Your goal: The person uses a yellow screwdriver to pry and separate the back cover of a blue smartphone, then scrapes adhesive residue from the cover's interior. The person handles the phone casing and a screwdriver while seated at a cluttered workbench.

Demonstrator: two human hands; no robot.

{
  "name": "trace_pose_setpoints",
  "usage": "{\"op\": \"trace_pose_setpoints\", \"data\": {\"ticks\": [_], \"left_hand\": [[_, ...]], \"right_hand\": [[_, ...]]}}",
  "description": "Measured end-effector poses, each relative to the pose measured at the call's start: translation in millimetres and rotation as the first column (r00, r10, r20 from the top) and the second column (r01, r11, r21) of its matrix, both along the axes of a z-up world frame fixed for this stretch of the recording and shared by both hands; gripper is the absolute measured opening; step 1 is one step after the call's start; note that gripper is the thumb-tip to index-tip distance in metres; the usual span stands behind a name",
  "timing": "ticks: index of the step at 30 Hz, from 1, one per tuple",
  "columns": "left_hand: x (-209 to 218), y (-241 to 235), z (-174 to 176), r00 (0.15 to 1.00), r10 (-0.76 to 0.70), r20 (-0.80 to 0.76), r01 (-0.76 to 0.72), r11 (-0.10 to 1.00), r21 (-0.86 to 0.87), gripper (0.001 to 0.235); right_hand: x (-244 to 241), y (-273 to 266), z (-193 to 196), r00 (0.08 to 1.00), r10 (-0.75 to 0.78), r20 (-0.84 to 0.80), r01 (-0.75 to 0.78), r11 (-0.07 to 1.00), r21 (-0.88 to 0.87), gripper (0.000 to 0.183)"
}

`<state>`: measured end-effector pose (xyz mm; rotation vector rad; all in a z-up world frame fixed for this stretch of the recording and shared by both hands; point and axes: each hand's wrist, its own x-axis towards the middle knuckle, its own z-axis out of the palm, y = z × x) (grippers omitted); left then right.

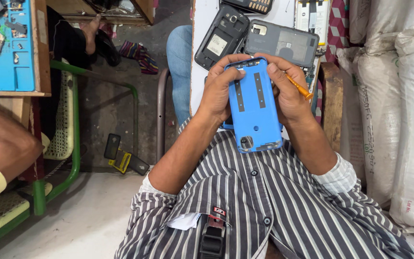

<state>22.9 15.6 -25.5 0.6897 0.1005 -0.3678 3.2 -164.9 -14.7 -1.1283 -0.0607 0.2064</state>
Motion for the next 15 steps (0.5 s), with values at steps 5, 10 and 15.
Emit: {"op": "trace_pose_setpoints", "data": {"ticks": [5, 10, 15], "left_hand": [[-4, 2, 1, 0.988, 0.053, 0.144, -0.066, 0.994, 0.084, 0.029], [-8, 1, 6, 0.960, 0.088, 0.264, -0.136, 0.976, 0.171, 0.027], [-11, 2, 13, 0.940, 0.057, 0.337, -0.175, 0.927, 0.331, 0.027]], "right_hand": [[-3, 4, 7, 0.999, 0.029, -0.031, -0.025, 0.994, 0.110, 0.033], [0, 3, 6, 0.998, 0.005, -0.056, 0.000, 0.995, 0.096, 0.033], [0, -1, -1, 0.999, -0.025, -0.022, 0.025, 0.999, 0.031, 0.033]]}}
